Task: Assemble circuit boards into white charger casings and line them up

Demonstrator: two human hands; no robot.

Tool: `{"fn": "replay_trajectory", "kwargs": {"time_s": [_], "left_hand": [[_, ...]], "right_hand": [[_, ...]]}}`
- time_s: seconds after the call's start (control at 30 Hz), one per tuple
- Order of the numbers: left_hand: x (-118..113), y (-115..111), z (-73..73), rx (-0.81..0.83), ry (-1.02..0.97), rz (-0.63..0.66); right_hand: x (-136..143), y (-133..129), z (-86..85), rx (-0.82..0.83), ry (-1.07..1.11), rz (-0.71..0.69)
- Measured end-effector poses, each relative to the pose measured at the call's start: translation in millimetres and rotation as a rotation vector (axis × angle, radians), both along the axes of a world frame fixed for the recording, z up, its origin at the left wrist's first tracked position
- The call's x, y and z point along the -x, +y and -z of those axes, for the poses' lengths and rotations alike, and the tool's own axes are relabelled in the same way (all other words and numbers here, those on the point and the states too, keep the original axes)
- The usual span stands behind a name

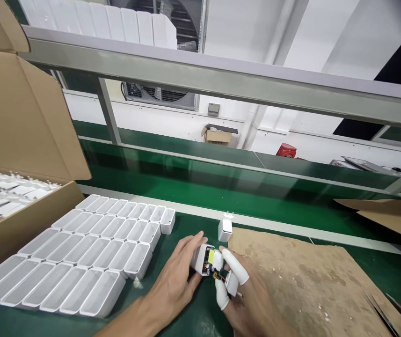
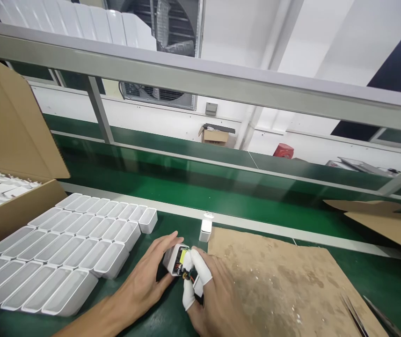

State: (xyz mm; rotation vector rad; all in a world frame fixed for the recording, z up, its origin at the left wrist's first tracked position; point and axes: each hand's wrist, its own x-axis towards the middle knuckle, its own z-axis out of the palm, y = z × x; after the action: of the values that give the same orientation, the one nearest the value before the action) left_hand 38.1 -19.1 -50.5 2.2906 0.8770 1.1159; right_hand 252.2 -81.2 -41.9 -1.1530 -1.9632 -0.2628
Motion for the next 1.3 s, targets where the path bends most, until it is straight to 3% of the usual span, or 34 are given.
{"fn": "replay_trajectory", "kwargs": {"time_s": [0.23, 0.37, 0.5, 0.63, 0.73, 0.83, 0.93, 1.03, 1.13, 1.3], "left_hand": [[-1, -5, -0.9, 0.033, 0.015, 0.005], [1, -9, -5.7, 0.245, 0.013, 0.12], [0, -8, -11.4, 0.47, -0.116, 0.217], [-4, -7, -16.0, 0.599, -0.343, 0.246], [-5, -8, -20.1, 0.681, -0.372, 0.233], [-2, -11, -24.1, 0.667, -0.252, 0.192], [1, -16, -25.3, 0.595, -0.151, 0.159], [3, -19, -23.2, 0.555, -0.156, 0.15], [-1, -20, -18.4, 0.537, -0.199, 0.111], [-8, -16, -9.4, 0.521, -0.248, 0.01]], "right_hand": [[0, 0, -3.5, 0.074, 0.015, -0.103], [-5, 1, -15.8, 0.151, 0.089, -0.229], [-11, 0, -22.2, 0.266, 0.116, -0.191], [-8, 4, -17.3, 0.381, 0.042, -0.243], [-6, 10, -6.7, 0.289, 0.071, -0.276], [-6, 14, 0.5, 0.198, 0.07, -0.282], [-8, 13, -3.8, 0.171, 0.081, -0.255], [-7, 8, -15.2, 0.174, 0.119, -0.233], [-5, 7, -20.1, 0.283, 0.081, -0.271], [-4, 11, -5.4, 0.277, 0.104, -0.295]]}}
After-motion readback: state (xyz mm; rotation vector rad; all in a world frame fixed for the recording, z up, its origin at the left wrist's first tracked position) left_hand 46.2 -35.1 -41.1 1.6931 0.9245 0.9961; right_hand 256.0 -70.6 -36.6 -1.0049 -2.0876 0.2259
